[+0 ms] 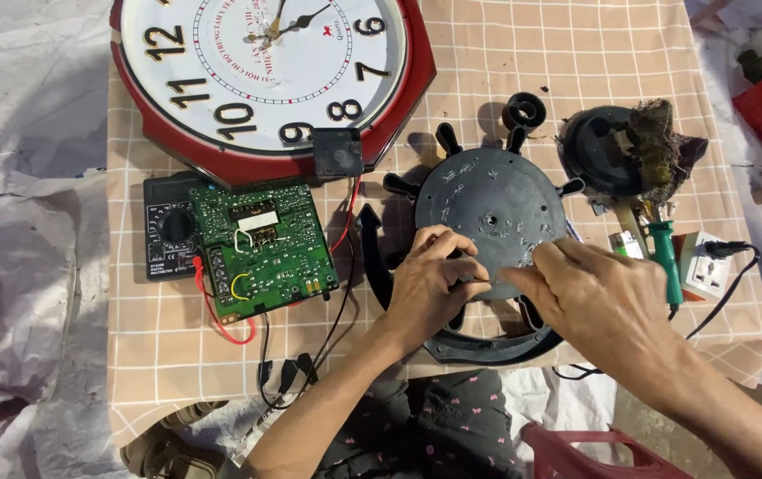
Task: Cleaning a clock face with a cloth and then assembling it into a decorative frame by screwing on a backplate.
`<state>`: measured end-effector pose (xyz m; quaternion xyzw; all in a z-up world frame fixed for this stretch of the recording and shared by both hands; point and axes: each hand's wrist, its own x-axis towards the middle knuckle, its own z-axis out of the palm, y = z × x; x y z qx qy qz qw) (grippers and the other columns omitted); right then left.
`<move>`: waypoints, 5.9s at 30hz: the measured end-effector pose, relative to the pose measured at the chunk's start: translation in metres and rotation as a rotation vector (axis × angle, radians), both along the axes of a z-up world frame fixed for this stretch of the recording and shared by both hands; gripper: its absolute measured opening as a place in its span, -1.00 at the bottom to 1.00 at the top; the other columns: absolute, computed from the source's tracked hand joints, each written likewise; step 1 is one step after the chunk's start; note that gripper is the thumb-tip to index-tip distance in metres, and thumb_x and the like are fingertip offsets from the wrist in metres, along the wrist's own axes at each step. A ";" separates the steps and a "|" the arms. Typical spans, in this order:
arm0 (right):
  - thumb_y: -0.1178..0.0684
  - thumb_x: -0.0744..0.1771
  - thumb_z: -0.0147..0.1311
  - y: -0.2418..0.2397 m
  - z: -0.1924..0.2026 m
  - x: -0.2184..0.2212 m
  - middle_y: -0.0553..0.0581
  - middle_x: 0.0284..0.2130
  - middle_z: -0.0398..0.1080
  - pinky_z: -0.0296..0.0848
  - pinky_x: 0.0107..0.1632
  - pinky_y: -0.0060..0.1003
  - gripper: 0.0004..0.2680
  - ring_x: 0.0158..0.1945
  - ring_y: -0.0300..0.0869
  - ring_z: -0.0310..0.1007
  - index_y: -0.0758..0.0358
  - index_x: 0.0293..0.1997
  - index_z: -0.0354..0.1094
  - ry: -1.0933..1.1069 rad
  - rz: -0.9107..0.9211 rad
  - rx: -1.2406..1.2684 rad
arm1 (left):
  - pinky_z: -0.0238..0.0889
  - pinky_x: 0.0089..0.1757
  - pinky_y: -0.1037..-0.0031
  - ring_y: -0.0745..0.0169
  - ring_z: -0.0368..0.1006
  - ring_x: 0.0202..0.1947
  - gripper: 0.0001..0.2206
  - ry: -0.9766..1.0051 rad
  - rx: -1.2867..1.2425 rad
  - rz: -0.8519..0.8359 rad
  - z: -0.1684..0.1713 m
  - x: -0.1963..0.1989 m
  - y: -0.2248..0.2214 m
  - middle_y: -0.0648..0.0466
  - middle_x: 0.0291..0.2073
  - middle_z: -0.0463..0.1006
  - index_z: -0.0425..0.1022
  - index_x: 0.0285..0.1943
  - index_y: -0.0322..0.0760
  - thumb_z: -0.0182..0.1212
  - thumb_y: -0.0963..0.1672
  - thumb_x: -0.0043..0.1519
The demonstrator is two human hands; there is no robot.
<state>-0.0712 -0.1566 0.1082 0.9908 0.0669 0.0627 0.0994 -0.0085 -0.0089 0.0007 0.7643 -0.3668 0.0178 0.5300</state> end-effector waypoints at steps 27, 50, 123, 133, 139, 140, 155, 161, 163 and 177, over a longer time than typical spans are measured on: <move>-0.11 0.30 -0.12 0.016 0.016 -0.002 -0.04 -0.59 0.17 0.14 -0.77 -0.35 -0.82 -0.62 -0.12 0.37 0.11 -0.41 0.08 0.029 0.160 -0.067 | 0.12 -0.20 0.32 0.07 0.15 -0.10 -0.89 0.069 0.020 -0.071 0.002 -0.002 0.004 0.10 -0.24 0.33 0.41 -0.51 -0.03 0.11 -0.19 0.03; 0.38 0.14 -0.03 0.000 0.024 -0.005 0.11 -0.28 0.15 0.49 -0.48 -0.42 -0.69 -0.42 -0.24 0.32 0.24 -0.10 0.11 0.145 0.442 -0.014 | 0.12 -0.16 0.30 -0.02 0.13 -0.08 -0.91 -0.004 0.097 -0.078 -0.002 -0.001 0.003 0.04 -0.25 0.36 0.45 -0.48 -0.12 0.13 -0.22 0.00; 0.26 0.22 -0.20 0.010 0.031 -0.034 -0.03 -0.42 0.12 0.32 -0.51 -0.39 -0.88 -0.47 -0.21 0.27 0.14 -0.49 0.20 -0.330 0.437 0.017 | 0.10 -0.07 0.43 0.09 0.26 -0.09 -0.87 -0.136 0.034 -0.043 -0.026 -0.003 0.000 0.12 -0.34 0.42 0.45 -0.47 -0.12 0.32 -0.18 -0.12; 0.26 0.25 -0.20 0.005 0.029 -0.027 -0.03 -0.42 0.14 0.31 -0.52 -0.42 -0.86 -0.51 -0.22 0.29 0.15 -0.52 0.23 -0.302 0.447 0.095 | 0.10 -0.06 0.41 0.08 0.27 -0.08 -0.87 -0.109 0.032 -0.034 -0.014 -0.006 0.003 0.10 -0.35 0.42 0.42 -0.49 -0.15 0.32 -0.18 -0.12; 0.23 0.26 -0.18 -0.002 0.023 -0.023 -0.03 -0.44 0.12 0.32 -0.49 -0.44 -0.87 -0.53 -0.27 0.28 0.13 -0.49 0.25 -0.263 0.444 0.071 | 0.10 -0.05 0.40 0.05 0.27 -0.08 -0.86 -0.174 0.058 -0.044 -0.016 -0.004 0.002 0.10 -0.34 0.42 0.41 -0.48 -0.14 0.32 -0.18 -0.12; 0.22 0.25 -0.17 -0.003 0.022 -0.022 -0.02 -0.44 0.12 0.32 -0.48 -0.43 -0.88 -0.52 -0.25 0.29 0.13 -0.49 0.24 -0.273 0.463 0.052 | 0.10 -0.05 0.38 0.03 0.26 -0.07 -0.86 -0.169 0.059 -0.042 -0.015 -0.005 0.002 0.09 -0.33 0.41 0.42 -0.48 -0.15 0.32 -0.18 -0.12; 0.05 0.23 -0.03 0.015 0.023 -0.013 0.01 -0.54 0.25 0.42 -0.43 -0.37 -0.88 -0.49 -0.22 0.42 0.10 -0.58 0.23 -0.049 0.246 0.002 | 0.09 0.00 0.31 0.00 0.21 -0.01 -0.88 -0.087 0.101 -0.028 -0.013 -0.006 0.003 0.09 -0.28 0.39 0.43 -0.46 -0.16 0.30 -0.18 -0.08; -0.09 0.24 -0.01 0.007 0.033 -0.014 0.01 -0.54 0.32 0.40 -0.53 -0.38 -0.81 -0.58 -0.23 0.42 0.08 -0.61 0.24 -0.132 0.119 0.039 | 0.04 0.05 0.27 -0.04 0.20 0.00 -0.93 -0.064 0.065 -0.033 -0.021 -0.005 0.000 0.09 -0.29 0.39 0.42 -0.47 -0.14 0.24 -0.16 -0.01; -0.08 0.22 0.02 0.003 0.042 -0.013 0.02 -0.52 0.30 0.39 -0.56 -0.39 -0.84 -0.55 -0.19 0.42 0.09 -0.56 0.27 -0.190 0.179 0.016 | 0.04 0.05 0.28 -0.04 0.21 -0.01 -0.93 -0.087 0.074 -0.032 -0.022 -0.003 -0.001 0.09 -0.30 0.40 0.43 -0.47 -0.15 0.24 -0.16 -0.02; 0.16 0.21 -0.08 0.000 0.032 0.001 0.00 -0.56 0.15 0.35 -0.50 -0.38 -0.92 -0.58 -0.20 0.31 0.16 -0.56 0.19 -0.123 0.478 0.009 | -0.01 0.09 0.27 -0.02 0.21 0.00 -0.92 -0.124 0.121 -0.029 -0.020 -0.002 0.000 0.08 -0.28 0.40 0.44 -0.43 -0.18 0.24 -0.18 -0.03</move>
